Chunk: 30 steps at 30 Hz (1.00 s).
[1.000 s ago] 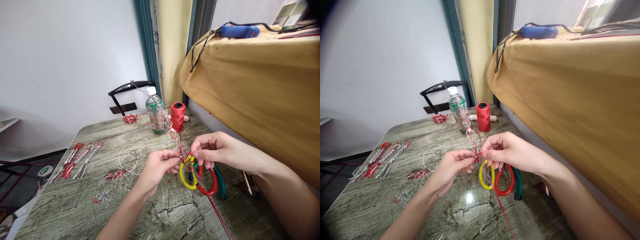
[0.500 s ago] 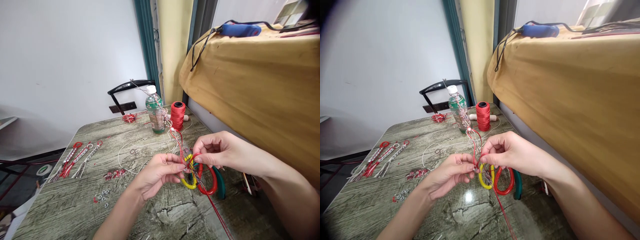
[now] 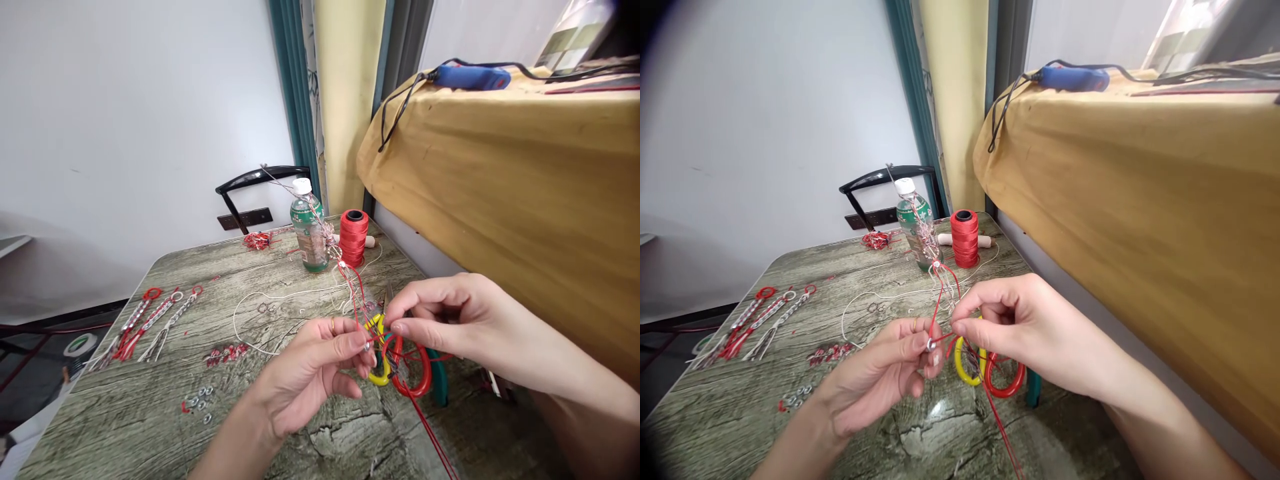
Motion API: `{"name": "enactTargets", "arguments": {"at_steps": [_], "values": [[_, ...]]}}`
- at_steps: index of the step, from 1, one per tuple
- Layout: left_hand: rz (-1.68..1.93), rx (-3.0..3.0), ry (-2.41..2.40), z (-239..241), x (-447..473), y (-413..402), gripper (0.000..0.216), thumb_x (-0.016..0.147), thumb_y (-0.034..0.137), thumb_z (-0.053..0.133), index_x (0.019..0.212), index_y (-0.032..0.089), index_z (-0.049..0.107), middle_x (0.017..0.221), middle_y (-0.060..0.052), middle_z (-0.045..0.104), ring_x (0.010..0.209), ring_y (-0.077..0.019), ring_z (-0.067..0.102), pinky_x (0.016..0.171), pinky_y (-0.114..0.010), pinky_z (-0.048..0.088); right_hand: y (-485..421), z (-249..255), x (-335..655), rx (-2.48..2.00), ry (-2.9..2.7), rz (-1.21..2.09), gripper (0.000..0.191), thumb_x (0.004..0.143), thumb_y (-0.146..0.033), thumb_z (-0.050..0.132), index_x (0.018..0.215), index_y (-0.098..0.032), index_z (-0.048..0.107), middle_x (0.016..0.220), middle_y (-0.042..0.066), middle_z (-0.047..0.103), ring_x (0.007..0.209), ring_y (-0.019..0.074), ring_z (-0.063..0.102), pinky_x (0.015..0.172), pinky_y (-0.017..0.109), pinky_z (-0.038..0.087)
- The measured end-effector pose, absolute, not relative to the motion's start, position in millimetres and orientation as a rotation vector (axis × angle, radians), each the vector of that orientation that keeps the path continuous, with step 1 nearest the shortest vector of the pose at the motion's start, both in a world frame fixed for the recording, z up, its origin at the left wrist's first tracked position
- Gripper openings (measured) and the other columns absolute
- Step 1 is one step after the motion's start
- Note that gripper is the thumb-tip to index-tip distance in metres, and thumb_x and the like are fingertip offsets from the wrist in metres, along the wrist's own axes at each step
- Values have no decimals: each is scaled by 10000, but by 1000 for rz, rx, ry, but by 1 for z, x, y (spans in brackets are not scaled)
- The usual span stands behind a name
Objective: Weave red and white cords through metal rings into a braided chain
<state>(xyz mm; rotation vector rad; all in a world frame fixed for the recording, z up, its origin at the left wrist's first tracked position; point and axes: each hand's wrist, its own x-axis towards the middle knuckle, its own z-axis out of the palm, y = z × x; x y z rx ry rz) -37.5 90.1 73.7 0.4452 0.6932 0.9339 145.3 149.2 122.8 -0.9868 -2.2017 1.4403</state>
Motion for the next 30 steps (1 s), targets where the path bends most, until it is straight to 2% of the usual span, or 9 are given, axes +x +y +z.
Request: {"name": "enactTargets", "arguments": {"at_steps": [7,9,13,19,22,26,30], "values": [[988,391,704,75,-38,90,95,703,139,658,772,81,627,650,-36,611,554,-71,564,409,-118,491,147,124,141,-1059,-2322,1341,209,752,-357,584,860,-186,634,475,-63,364,437,62,299,410,200,244],[999,382,706,75,-38,90,111,690,146,674,770,81,632,640,-34,616,550,-71,566,410,-119,496,148,125,140,-1061,-2380,1385,218,765,-375,560,831,-180,634,493,-54,392,448,65,313,415,199,254],[1018,373,709,76,-38,91,114,679,140,682,768,88,634,636,-30,624,556,-75,571,414,-123,499,149,127,140,-1044,-2368,1537,205,777,-334,554,690,-157,610,520,-41,440,461,56,343,419,178,273],[1017,353,721,76,-37,91,79,692,103,664,765,82,640,644,-32,638,556,-70,579,411,-113,493,151,127,140,-1047,-1983,1915,155,669,-255,682,633,-140,584,466,-54,499,397,26,408,375,119,326],[1007,347,716,74,-35,90,84,685,105,670,759,82,638,653,-37,644,559,-75,584,410,-117,494,151,124,140,-1046,-1836,1881,132,639,-222,708,657,-143,604,517,-29,588,430,38,489,398,113,380],[1002,354,695,73,-34,89,83,697,126,661,765,97,624,637,-30,638,524,-74,576,407,-130,494,149,122,139,-991,-1893,1790,121,675,-228,680,754,-142,649,685,25,667,574,93,580,530,171,472],[998,354,695,72,-33,88,90,704,130,654,779,104,611,642,-19,621,543,-74,574,412,-132,496,146,124,138,-987,-2067,1662,85,713,-233,636,739,-156,663,678,14,647,591,104,551,546,190,450]]}}
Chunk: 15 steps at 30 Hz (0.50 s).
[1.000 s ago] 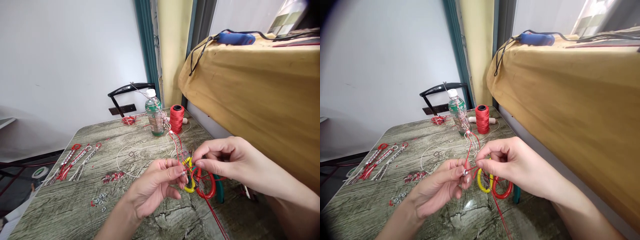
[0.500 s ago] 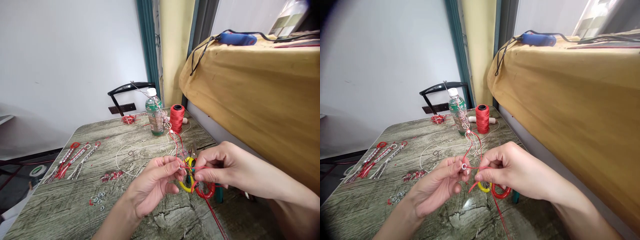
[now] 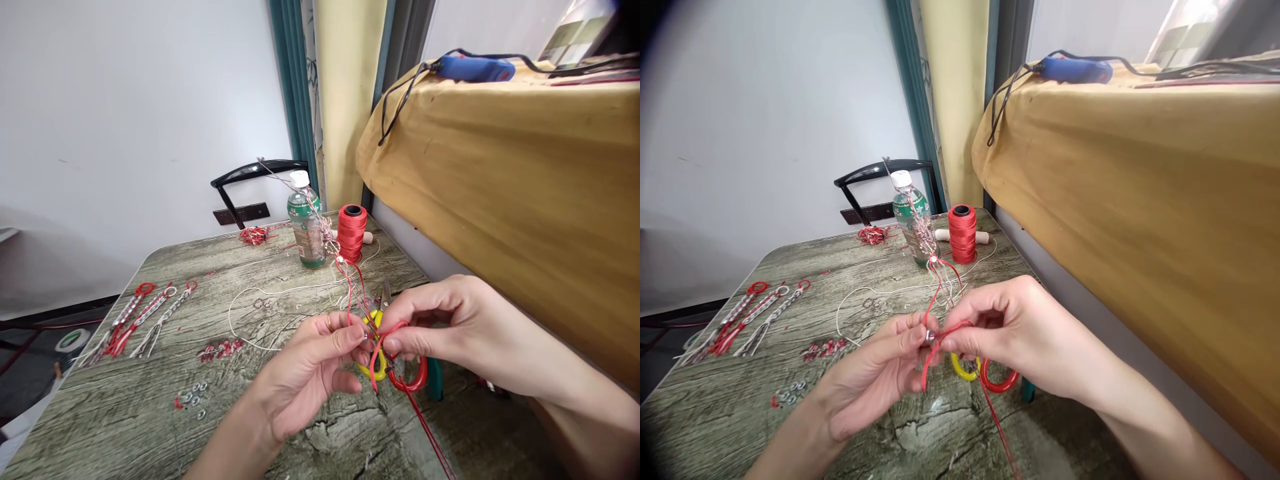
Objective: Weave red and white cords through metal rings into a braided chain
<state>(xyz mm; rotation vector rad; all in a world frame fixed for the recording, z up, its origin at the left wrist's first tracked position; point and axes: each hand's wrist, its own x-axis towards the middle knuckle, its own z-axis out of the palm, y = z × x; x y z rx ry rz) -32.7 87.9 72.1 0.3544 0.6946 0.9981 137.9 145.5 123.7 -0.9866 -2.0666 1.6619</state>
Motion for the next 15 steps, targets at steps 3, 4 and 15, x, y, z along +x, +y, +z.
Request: {"name": "enactTargets", "arguments": {"at_steps": [3,4,15], "values": [[995,350,691,73,-33,87,109,695,142,664,782,110,605,668,-21,620,559,-81,575,401,-133,493,144,125,137,-1039,-2108,1575,104,726,-256,613,694,-163,646,609,1,594,534,95,494,496,198,409],[992,347,692,73,-33,87,113,693,142,666,781,111,603,681,-24,623,566,-84,578,398,-133,492,144,124,137,-1059,-2110,1545,114,727,-264,608,685,-163,637,583,-4,568,517,92,474,481,200,395],[977,376,676,73,-34,89,95,734,156,626,792,81,618,709,-62,655,576,-86,584,409,-128,493,142,125,136,-1093,-2035,1544,112,685,-281,652,696,-170,638,621,10,621,530,112,535,465,201,424]]}}
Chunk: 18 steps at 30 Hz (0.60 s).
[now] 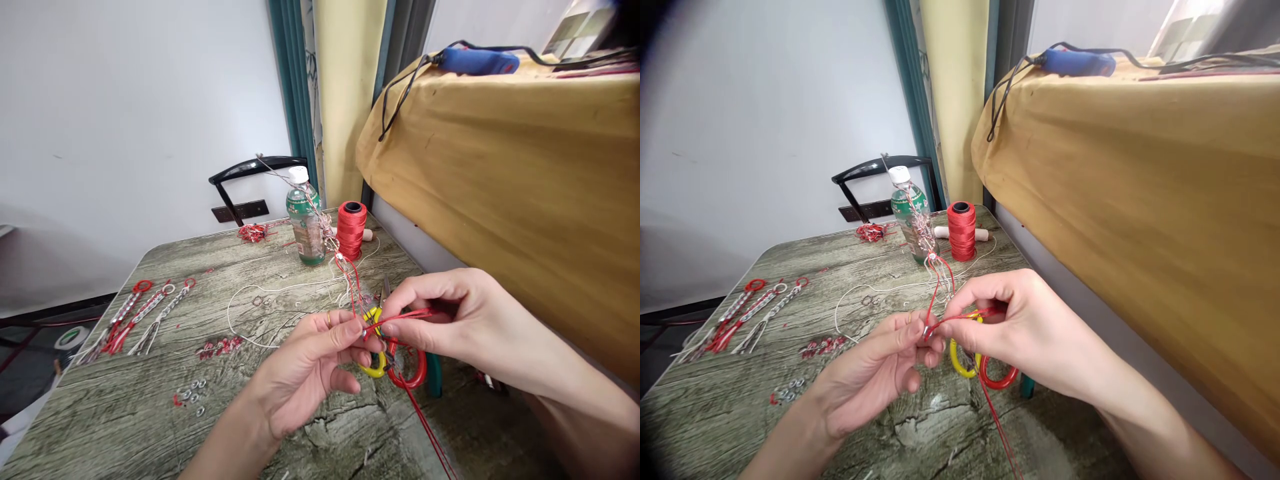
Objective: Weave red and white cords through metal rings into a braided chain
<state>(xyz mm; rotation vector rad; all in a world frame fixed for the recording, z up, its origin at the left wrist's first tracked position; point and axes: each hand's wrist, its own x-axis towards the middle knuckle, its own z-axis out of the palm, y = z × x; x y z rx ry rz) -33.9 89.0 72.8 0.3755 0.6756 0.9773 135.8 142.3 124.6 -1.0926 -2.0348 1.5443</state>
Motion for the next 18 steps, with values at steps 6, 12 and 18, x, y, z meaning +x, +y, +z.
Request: {"name": "enactTargets", "arguments": {"at_steps": [6,12,18], "values": [[981,356,689,71,-35,87,79,724,153,635,782,101,619,697,-58,657,585,-93,589,413,-132,491,139,119,137,-1072,-2036,1442,162,739,-333,595,754,-178,640,690,30,666,588,147,602,504,220,479],[989,352,658,71,-34,88,61,739,139,621,781,96,632,696,-45,645,600,-85,583,422,-128,500,135,113,135,-1043,-2102,1264,128,771,-295,556,754,-191,629,678,7,665,577,127,598,492,193,460],[1007,329,634,71,-33,88,75,748,127,608,797,81,643,699,-35,624,593,-80,573,414,-137,516,131,117,133,-1013,-2196,1021,102,762,-269,569,725,-208,641,535,-38,605,444,69,499,401,160,362]]}}
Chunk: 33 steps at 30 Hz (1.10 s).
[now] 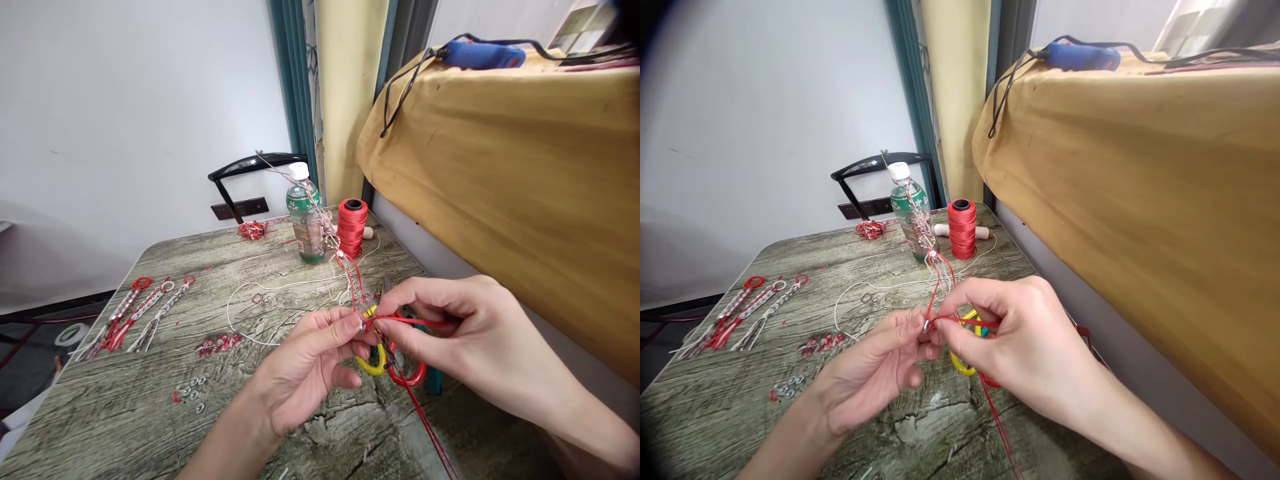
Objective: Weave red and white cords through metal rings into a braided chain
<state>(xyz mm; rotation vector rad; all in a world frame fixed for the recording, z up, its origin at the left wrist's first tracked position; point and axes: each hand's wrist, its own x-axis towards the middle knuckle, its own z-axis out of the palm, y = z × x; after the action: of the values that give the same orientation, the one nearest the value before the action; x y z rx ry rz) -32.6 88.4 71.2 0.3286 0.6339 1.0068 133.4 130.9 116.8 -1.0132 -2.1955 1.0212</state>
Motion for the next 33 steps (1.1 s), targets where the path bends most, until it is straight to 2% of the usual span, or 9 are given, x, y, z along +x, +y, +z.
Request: {"name": "enactTargets", "arguments": {"at_steps": [6,14,23,33], "values": [[1010,317,632,70,-32,90,63,751,122,604,782,83,644,691,-34,621,583,-76,564,409,-136,518,132,116,131,-1010,-2237,896,102,752,-247,575,703,-217,659,473,-55,562,395,52,411,386,163,312],[1028,287,660,71,-33,89,77,744,135,617,806,94,638,670,-23,587,592,-79,565,410,-130,510,129,113,129,-1026,-2275,793,65,735,-211,573,702,-211,628,515,-60,550,422,51,390,404,166,301],[1050,268,669,68,-32,88,41,735,147,628,746,108,637,663,-22,583,597,-80,563,414,-129,504,136,112,131,-1043,-2238,1183,131,780,-283,539,710,-211,623,549,-44,571,450,64,455,420,178,329],[1069,254,689,69,-32,90,56,717,130,645,767,105,644,672,-18,581,597,-74,559,413,-123,503,136,108,132,-1084,-2223,1241,143,776,-320,553,716,-214,628,543,-42,558,456,62,455,412,172,337]]}}
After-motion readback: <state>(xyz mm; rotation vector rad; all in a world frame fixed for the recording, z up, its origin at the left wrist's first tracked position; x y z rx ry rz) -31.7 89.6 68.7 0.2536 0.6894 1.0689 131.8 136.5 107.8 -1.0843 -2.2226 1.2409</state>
